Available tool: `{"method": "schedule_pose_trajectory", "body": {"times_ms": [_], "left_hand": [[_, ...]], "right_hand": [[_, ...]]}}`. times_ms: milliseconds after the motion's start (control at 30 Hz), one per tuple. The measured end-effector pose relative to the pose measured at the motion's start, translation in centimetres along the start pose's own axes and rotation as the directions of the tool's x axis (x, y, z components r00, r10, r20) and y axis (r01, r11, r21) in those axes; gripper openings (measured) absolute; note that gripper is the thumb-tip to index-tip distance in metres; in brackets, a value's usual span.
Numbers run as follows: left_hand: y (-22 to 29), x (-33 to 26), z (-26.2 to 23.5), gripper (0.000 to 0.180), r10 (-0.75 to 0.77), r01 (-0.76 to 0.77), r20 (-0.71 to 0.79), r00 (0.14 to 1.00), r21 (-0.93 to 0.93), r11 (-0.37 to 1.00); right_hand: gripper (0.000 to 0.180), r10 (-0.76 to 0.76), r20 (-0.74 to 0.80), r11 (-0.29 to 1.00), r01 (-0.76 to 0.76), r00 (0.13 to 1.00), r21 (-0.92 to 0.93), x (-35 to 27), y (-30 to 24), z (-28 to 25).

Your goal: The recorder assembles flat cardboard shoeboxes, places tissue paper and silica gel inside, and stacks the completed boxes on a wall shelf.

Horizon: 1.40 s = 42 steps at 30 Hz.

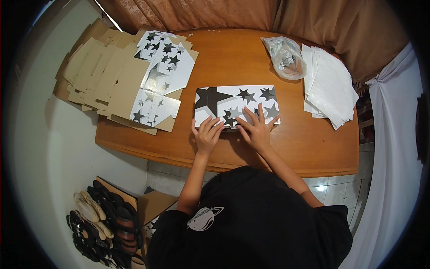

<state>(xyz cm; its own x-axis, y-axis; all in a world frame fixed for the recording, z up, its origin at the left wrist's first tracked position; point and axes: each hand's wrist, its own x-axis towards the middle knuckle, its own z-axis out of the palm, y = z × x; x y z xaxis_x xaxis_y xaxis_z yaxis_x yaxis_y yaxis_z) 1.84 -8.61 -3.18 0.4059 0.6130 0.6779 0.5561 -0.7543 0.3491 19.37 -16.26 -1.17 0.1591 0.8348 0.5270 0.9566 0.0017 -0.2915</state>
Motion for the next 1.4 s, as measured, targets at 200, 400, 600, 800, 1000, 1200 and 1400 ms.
{"method": "schedule_pose_trajectory", "body": {"times_ms": [200, 400, 600, 800, 1000, 1200, 1400], "left_hand": [[0.0, -0.1, 0.1, 0.017, -0.018, 0.018, -0.007, 1.000, -0.024, 1.000], [-0.2, -0.5, 0.4, 0.016, -0.025, 0.025, 0.008, 1.000, -0.030, 0.999], [0.1, -0.5, 0.5, 0.017, -0.009, 0.009, 0.019, 1.000, 0.005, 1.000], [1.1, 0.1, 1.0, 0.020, 0.113, -0.116, 0.049, 0.992, 0.063, 0.991], [0.9, 0.3, 2.1, 0.019, 0.112, -0.109, 0.021, 0.993, -0.121, 0.987], [1.3, 0.5, 2.1, 0.016, 0.089, -0.089, -0.001, 0.996, -0.114, 0.990], [0.9, 0.8, 1.8, 0.016, 0.103, -0.100, 0.021, 0.994, -0.130, 0.986]], "right_hand": [[0.023, -0.045, -0.027, 0.999, 0.046, 0.999, 0.020, 0.0, 0.2, 0.5], [0.020, -0.021, -0.039, 0.999, 0.023, 0.999, 0.045, 0.0, -0.1, 0.7], [0.016, -0.038, -0.072, 0.999, 0.038, 0.997, -0.001, -0.3, 0.3, 1.9], [0.015, -0.089, -0.139, 0.996, 0.086, 0.986, -0.027, -0.8, 1.0, 2.9], [0.020, -0.092, -0.094, 0.995, 0.096, 0.991, 0.034, -1.2, 1.0, 2.4], [0.026, -0.159, -0.113, 0.981, 0.144, 0.981, -0.128, -1.6, 1.5, 2.5], [0.028, -0.165, -0.163, 0.985, 0.156, 0.973, -0.070, -1.5, 1.5, 3.2]]}}
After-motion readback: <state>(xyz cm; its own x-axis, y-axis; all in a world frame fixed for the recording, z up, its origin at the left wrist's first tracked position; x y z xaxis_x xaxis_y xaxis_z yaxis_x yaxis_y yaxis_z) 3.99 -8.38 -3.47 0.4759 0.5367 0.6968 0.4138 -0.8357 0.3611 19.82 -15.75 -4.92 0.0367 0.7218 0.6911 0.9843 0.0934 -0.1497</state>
